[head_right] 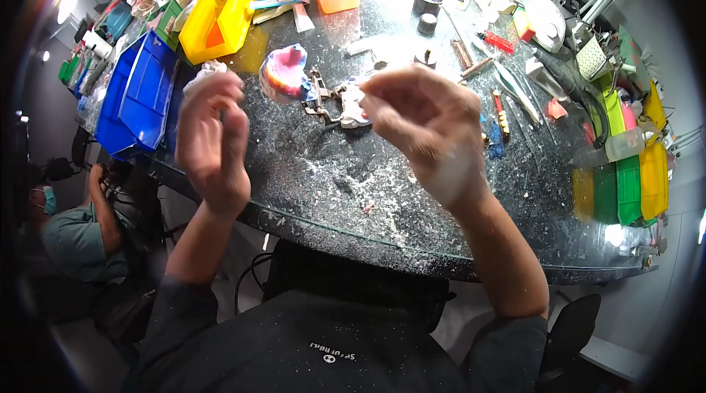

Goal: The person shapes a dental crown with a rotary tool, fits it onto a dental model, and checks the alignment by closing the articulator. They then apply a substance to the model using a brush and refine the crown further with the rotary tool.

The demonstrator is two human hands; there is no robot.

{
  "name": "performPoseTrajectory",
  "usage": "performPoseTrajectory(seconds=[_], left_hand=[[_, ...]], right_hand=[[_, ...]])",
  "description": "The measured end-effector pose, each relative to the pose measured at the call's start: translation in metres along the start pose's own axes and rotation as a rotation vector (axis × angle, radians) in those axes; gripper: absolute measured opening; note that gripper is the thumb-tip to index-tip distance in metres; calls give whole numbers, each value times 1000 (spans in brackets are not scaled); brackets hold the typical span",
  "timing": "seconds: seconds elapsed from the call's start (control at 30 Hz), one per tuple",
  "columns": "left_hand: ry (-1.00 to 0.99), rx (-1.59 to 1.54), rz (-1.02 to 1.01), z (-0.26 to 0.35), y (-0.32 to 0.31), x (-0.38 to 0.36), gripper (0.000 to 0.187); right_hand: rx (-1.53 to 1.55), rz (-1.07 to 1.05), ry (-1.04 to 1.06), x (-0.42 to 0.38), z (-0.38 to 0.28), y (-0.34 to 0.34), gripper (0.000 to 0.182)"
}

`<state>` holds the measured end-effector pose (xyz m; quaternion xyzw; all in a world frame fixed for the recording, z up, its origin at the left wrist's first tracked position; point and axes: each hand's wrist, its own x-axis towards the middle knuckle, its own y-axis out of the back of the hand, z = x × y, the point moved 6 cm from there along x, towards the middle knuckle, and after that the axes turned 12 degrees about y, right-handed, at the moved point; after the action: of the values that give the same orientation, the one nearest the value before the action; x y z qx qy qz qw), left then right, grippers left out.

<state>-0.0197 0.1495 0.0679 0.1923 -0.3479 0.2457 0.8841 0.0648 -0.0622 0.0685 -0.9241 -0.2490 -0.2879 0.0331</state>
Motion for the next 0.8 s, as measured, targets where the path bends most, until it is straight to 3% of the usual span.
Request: performPoseTrajectory(seconds=[0.07, 0.13, 0.2, 0.23, 0.33, 0.47, 0.63, 0.67, 0.73, 0.8], left_hand=[[60, -71, -238, 19, -27, -11, 32], [217, -86, -446, 30, -57, -19, 28], [531, -262, -624, 24, -86, -31, 24], [560, -277, -661, 24, -98, -32, 23], [654, -388, -716, 23, -129, -38, 22], [603, -374, -750, 30, -157, -38, 16], [397, -292, -598, 39, -176, -31, 14], [399, -293, -568, 38, -179, -30, 13], [403, -294, -508, 31, -186, -29, 12], [400, -329, -493, 20, -188, -31, 14]], right_hand=[[-173, 64, -58, -14, -17, 6, 15], [-369, -24, 116, -25, -20, 14, 16], [-651, -135, 362, -30, -40, 14, 19], [-676, -151, 358, -35, -44, 16, 21], [-786, -188, 418, -49, -52, 30, 33], [-832, -240, 450, -57, -59, 52, 37], [-803, -217, 502, -59, -58, 73, 45], [-739, -210, 465, -56, -56, 81, 39], [-684, -100, 376, -43, -38, 112, 37], [-927, 80, 311, -11, -17, 180, 35]])
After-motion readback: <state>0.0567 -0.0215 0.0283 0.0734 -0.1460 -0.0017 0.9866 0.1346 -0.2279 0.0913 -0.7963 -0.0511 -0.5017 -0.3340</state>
